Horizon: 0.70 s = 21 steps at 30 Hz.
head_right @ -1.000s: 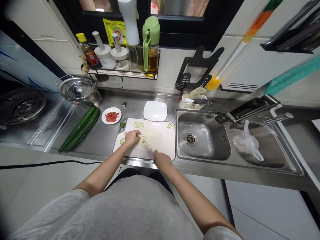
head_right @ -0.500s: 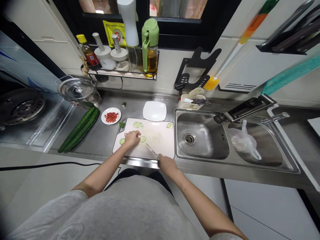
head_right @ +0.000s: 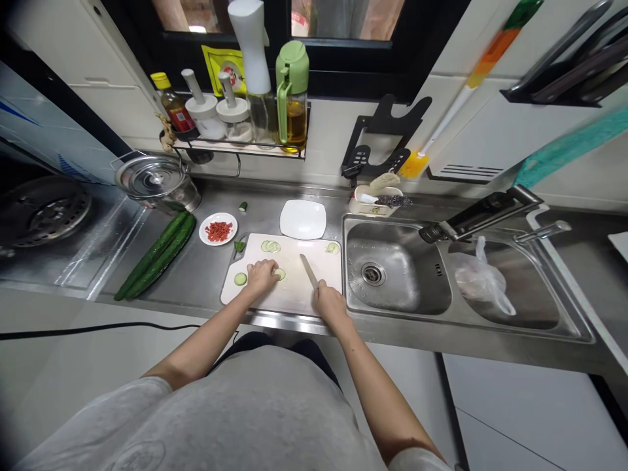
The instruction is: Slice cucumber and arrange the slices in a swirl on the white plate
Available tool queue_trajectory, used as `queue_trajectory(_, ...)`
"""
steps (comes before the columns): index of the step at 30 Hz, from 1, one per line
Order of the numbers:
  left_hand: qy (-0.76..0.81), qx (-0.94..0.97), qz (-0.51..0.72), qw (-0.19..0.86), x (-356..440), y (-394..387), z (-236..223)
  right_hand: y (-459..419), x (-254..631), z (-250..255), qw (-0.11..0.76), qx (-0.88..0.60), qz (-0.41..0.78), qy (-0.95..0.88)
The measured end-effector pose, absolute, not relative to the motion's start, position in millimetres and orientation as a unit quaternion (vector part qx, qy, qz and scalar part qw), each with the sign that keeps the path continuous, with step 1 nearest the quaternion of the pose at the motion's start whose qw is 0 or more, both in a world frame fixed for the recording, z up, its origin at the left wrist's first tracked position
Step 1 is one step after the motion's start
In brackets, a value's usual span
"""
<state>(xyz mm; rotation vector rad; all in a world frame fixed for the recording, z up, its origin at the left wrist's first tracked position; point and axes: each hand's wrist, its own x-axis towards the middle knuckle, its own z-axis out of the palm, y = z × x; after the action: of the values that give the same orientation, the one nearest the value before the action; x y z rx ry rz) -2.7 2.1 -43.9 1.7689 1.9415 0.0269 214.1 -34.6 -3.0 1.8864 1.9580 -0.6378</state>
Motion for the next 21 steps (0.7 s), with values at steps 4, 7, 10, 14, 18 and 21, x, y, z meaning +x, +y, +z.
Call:
queue_trajectory(4, 0.719, 0.648, 0.023, 0.250, 0.6, 1.1, -44.6, -32.2, 208.7, -6.9, 0.168, 0.672, -0.219, 0.687)
queue_trajectory(7, 0.721, 0.645, 0.032, 0.252, 1.5, 0.8, -42.6, -33.2, 207.6, -9.3, 0.166, 0.678, -0.216, 0.683)
queue_trajectory(10, 0.727, 0.634, 0.045, 0.260, 1.7, 1.1, -40.2, -34.6, 206.4, -9.7, 0.164, 0.682, -0.213, 0.680)
queue_trajectory(14, 0.740, 0.609, 0.058, 0.280, 2.5, 1.6, -36.4, -35.0, 204.3, -7.8, 0.171, 0.685, -0.216, 0.674)
queue_trajectory(18, 0.743, 0.596, 0.072, 0.295, 1.1, -3.0, -27.1, -35.3, 203.6, -7.3, 0.169, 0.688, -0.213, 0.673)
queue_trajectory(21, 0.743, 0.583, 0.098, 0.314, -9.4, -11.4, -18.6, -35.3, 203.6, -8.7, 0.163, 0.689, -0.210, 0.674)
